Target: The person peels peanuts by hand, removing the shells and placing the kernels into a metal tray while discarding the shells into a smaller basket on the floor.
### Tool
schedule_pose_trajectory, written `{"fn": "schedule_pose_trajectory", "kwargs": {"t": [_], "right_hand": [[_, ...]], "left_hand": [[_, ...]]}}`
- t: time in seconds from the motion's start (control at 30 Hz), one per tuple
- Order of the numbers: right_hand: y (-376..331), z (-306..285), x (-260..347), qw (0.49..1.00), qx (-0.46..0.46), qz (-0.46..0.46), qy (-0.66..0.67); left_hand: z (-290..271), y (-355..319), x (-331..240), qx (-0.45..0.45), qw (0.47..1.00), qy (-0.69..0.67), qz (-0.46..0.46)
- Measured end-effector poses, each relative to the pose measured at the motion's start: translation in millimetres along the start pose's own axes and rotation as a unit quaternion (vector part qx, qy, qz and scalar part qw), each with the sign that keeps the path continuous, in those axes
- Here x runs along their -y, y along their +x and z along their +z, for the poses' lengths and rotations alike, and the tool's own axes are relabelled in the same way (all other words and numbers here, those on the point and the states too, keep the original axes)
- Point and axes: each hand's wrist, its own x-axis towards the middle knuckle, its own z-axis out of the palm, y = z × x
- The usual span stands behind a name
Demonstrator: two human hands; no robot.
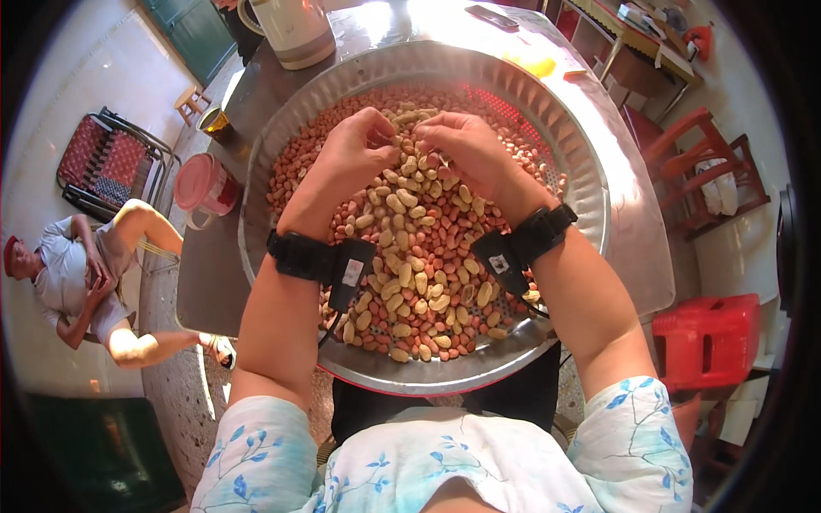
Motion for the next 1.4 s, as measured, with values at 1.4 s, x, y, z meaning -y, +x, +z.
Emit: {"fn": "schedule_pose_trajectory", "kwargs": {"t": [1.4], "right_hand": [[-8.3,5.0,2.3,0.992,0.072,-0.077,0.075]], "left_hand": [[2.8,-3.6,-8.8,0.082,0.92,-0.381,0.049]]}}
